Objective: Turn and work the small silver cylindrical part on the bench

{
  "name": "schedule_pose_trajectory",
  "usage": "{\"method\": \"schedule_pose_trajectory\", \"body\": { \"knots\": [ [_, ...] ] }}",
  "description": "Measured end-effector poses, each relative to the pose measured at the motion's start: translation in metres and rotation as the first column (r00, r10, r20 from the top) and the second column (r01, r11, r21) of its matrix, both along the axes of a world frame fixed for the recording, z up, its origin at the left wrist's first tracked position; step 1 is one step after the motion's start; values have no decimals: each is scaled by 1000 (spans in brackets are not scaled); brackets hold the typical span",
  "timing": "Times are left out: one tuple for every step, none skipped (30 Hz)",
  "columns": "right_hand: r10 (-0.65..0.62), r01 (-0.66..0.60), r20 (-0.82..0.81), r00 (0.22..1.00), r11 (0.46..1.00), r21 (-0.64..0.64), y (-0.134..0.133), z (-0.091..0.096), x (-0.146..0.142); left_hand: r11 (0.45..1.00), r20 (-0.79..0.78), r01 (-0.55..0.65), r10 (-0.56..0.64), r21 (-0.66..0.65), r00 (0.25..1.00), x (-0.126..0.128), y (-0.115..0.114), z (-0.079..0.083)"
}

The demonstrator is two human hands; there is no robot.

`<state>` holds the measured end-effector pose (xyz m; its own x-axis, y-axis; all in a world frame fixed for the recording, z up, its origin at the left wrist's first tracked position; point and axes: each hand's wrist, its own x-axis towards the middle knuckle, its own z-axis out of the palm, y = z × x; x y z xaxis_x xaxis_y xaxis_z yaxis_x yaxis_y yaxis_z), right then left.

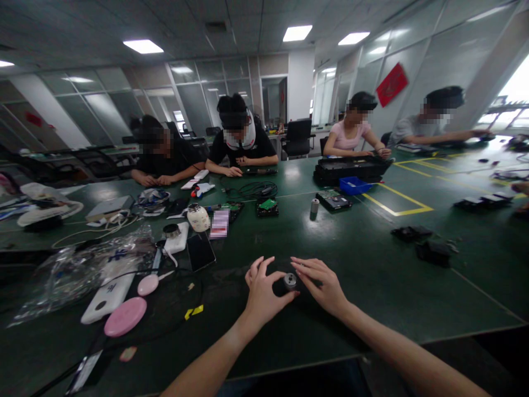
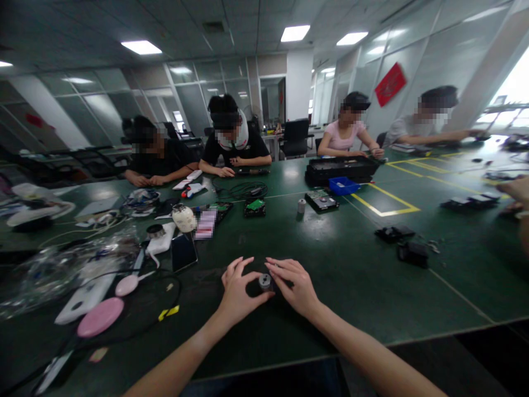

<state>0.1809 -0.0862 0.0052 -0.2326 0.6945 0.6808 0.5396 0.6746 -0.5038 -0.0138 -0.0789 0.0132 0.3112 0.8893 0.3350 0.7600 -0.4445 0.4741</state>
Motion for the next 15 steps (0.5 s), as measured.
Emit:
{"method": "schedule_pose_trajectory", "body": {
  "knots": [
    [-43, 43, -5, 999, 999, -1, 3, -3, 3, 1000, 1, 1, -1, -2, 1000, 0, 0, 0],
    [-86, 86, 7, 996, 996, -2, 7, -6, 6, 1000, 3, 2, -2, -3, 1000, 0, 0, 0],
    [-127, 127, 46, 991, 992, -6, 10, -10, 10, 1000, 5, 4, -4, -4, 1000, -1, 0, 0],
    [-165, 167, 101, 981, 986, -10, 13, -13, 14, 1000, 7, 6, -6, -5, 1000, -1, 0, 0],
    [-197, 202, 163, 967, 979, -12, 16, -17, 17, 1000, 10, 7, -7, -4, 1000, -1, 1, -1],
    [-219, 229, 223, 950, 973, -17, 18, -20, 20, 1000, 12, 10, -10, -4, 1000, -1, 1, -1],
    [-234, 249, 273, 933, 968, -22, 20, -23, 23, 1000, 14, 13, -13, -4, 1000, -2, 1, -1],
    [-240, 263, 315, 918, 964, -31, 21, -26, 25, 1000, 18, 15, -15, -4, 1000, -2, 0, -1],
    [-240, 271, 349, 906, 962, -41, 21, -28, 25, 1000, 22, 17, -17, -3, 1000, -2, 0, -1],
    [-237, 275, 376, 896, 960, -50, 21, -29, 26, 1000, 24, 19, -19, -2, 1000, -2, 0, -1],
    [-231, 277, 399, 887, 959, -59, 20, -30, 26, 1000, 26, 20, -20, -2, 999, -2, 0, 0],
    [-224, 275, 418, 880, 959, -65, 19, -30, 25, 1000, 25, 21, -21, -2, 999, -2, 0, 0],
    [-217, 272, 431, 876, 960, -69, 18, -30, 25, 1000, 24, 19, -19, -3, 1000, -2, -1, 0],
    [-212, 269, 439, 873, 960, -71, 18, -30, 24, 1000, 23, 18, -18, -6, 1000, -2, -1, 0],
    [-211, 269, 443, 871, 960, -72, 17, -29, 24, 1000, 21, 18, -18, -9, 1000, -2, -1, 0]
  ]
}}
